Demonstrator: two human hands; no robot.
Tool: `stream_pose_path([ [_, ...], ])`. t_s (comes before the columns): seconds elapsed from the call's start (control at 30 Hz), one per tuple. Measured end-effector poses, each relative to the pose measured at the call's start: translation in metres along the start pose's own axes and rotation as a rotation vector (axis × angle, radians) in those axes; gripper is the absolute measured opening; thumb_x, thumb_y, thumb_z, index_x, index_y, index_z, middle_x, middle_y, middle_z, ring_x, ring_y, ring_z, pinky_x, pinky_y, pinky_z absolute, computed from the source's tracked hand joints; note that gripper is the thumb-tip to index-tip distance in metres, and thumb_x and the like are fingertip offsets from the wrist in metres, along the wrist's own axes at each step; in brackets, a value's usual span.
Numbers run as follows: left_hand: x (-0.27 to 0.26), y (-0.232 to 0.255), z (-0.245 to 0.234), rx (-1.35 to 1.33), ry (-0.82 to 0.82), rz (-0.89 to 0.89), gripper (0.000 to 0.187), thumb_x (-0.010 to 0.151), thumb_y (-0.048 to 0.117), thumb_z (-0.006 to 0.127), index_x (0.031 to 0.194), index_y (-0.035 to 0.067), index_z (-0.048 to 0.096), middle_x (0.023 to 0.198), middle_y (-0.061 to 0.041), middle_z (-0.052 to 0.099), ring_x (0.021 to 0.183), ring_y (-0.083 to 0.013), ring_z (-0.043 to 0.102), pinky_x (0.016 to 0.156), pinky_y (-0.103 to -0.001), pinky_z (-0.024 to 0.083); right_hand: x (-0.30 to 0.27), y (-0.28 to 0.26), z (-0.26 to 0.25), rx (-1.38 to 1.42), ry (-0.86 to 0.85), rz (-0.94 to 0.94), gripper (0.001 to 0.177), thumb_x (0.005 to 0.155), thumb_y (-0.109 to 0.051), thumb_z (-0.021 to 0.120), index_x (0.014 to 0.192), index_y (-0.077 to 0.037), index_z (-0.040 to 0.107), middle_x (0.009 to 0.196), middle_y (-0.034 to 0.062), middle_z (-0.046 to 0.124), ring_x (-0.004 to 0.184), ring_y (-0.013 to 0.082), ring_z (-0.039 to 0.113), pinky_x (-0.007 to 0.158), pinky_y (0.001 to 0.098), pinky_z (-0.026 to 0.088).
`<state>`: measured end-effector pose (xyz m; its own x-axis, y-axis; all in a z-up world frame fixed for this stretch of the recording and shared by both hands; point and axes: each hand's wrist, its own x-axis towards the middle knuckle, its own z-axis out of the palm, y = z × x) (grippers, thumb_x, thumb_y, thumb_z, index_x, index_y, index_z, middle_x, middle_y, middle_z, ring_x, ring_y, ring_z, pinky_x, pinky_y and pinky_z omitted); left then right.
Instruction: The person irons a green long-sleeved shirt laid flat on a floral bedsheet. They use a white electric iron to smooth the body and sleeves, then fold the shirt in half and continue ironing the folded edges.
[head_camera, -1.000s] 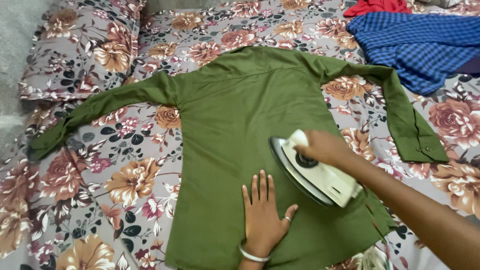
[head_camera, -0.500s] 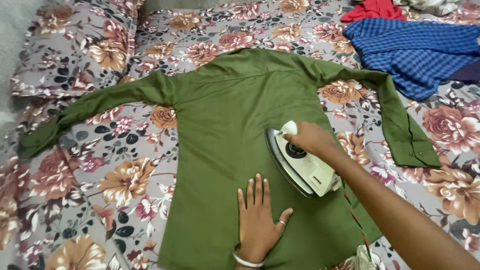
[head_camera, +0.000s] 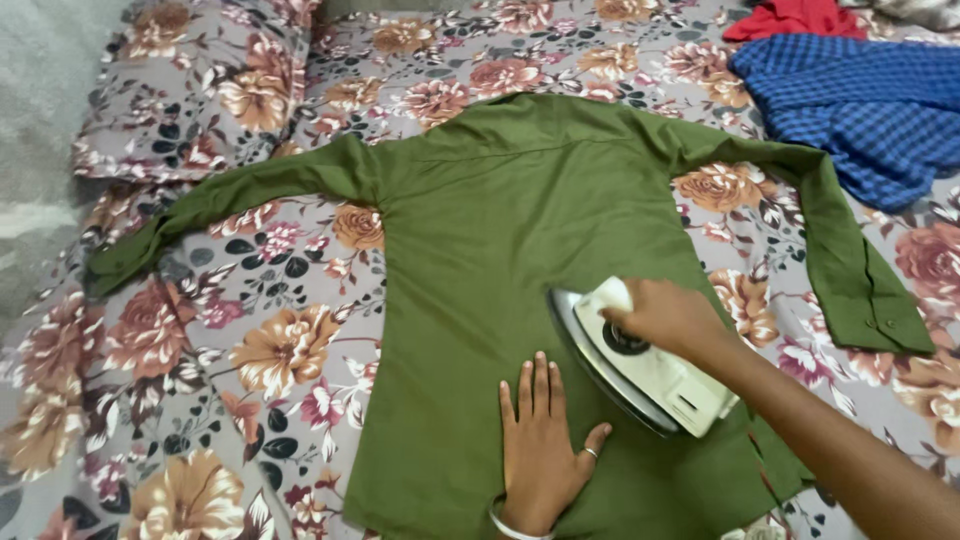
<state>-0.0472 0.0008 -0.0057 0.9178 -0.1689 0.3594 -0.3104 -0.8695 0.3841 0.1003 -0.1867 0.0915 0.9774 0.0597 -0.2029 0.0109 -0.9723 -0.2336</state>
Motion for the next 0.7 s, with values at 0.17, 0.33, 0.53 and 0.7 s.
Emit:
stream_pose_path([
  [0.17,0.001,0.002,-0.002,-0.006,0.004,0.004,0.096,0.093,0.06,0.06,0.151,-0.011,0.032,0.162,-0.026,0.027,0.151,-0.0386,0.02,0.12,-0.06,0.007,0.049,-0.008,0.001,0.043,0.087,0.025,0.06,0.084,-0.059,0.065,0.118,-0.01,0.07,0.114,0.0235,0.072,0.107,0.0428,0.068,0.091,0.0534,0.054],
  [0.33,0.0,0.004,-0.006,0.005,-0.012,-0.01,0.096,0.092,0.059,0.061,0.15,-0.012,0.032,0.162,-0.026,0.027,0.151,-0.0388,0.02,0.119,-0.06,0.007,0.026,0.005,0.014,0.056,0.019,-0.203,0.059,0.085,-0.059,0.064,0.114,-0.008,0.071,0.108,0.023,0.076,0.103,0.0411,0.072,0.091,0.0495,0.056],
  [0.53,0.001,0.005,-0.011,-0.038,-0.037,-0.027,0.097,0.092,0.059,0.061,0.149,-0.013,0.033,0.161,-0.026,0.028,0.151,-0.0382,0.021,0.12,-0.06,0.008,-0.037,-0.006,0.007,-0.029,-0.062,-0.105,0.058,0.083,-0.06,0.063,0.119,-0.015,0.069,0.108,0.0179,0.075,0.104,0.0382,0.071,0.091,0.0501,0.055],
  [0.7,0.003,0.003,-0.008,-0.026,0.002,-0.013,0.096,0.091,0.058,0.062,0.148,-0.014,0.033,0.16,-0.027,0.029,0.15,-0.039,0.022,0.118,-0.06,0.008,-0.01,-0.026,-0.002,-0.034,-0.014,-0.057,0.058,0.087,-0.061,0.06,0.119,-0.013,0.07,0.11,0.0194,0.075,0.105,0.0387,0.072,0.092,0.05,0.056],
])
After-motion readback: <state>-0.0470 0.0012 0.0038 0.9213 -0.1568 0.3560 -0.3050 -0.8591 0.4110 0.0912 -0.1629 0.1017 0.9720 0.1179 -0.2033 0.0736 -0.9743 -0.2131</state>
